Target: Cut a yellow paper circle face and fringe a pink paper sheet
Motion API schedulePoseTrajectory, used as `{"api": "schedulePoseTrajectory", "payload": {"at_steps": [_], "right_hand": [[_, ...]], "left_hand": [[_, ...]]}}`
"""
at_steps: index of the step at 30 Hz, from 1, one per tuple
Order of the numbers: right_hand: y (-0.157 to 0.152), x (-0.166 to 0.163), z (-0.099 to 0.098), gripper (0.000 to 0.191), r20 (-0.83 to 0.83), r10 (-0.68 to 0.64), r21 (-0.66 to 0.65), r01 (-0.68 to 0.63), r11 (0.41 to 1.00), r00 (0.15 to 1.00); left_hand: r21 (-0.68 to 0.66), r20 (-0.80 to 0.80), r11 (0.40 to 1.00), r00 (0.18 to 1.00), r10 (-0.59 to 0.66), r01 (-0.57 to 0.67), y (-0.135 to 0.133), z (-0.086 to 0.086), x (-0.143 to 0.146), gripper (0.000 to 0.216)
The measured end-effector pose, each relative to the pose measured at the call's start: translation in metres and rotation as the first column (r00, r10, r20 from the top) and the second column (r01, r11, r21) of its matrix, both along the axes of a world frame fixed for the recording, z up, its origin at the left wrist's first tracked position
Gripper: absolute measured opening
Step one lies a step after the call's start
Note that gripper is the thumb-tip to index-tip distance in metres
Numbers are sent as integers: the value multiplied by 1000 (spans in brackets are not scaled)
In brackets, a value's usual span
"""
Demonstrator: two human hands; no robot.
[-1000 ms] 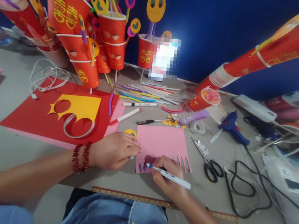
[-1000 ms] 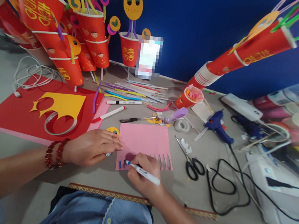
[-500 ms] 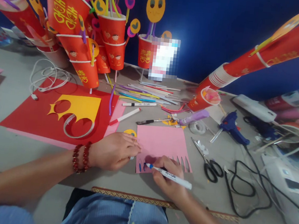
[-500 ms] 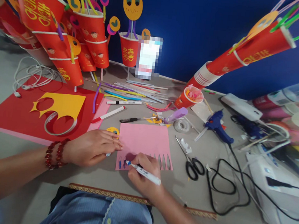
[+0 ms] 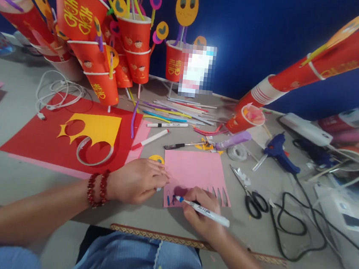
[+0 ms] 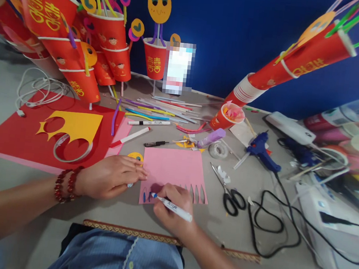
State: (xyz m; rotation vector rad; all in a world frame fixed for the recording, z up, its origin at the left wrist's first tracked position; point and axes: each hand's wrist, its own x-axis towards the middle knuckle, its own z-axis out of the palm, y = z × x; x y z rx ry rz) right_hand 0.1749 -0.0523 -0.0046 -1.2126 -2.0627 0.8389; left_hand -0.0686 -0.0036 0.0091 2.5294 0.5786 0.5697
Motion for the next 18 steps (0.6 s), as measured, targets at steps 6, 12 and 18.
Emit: {"api": "schedulePoseTrajectory", "payload": {"at_steps": [6,12,18], "right_hand": [[1,-1,0,13,-5,9,17,-9,1000,1000],[1,-1,2,14,-4,16,21,-16,1000,1000],[1,-1,3,15,-1,19,13,-19,1000,1000]], "left_hand": [[1,-5,1000,1000,3,-3,0,-1,-1,25],[2,-4,1000,1000,1,-1,1,-1,0,25],[-12,-3,1000,1000,-1,1,0,0,0,28]]}}
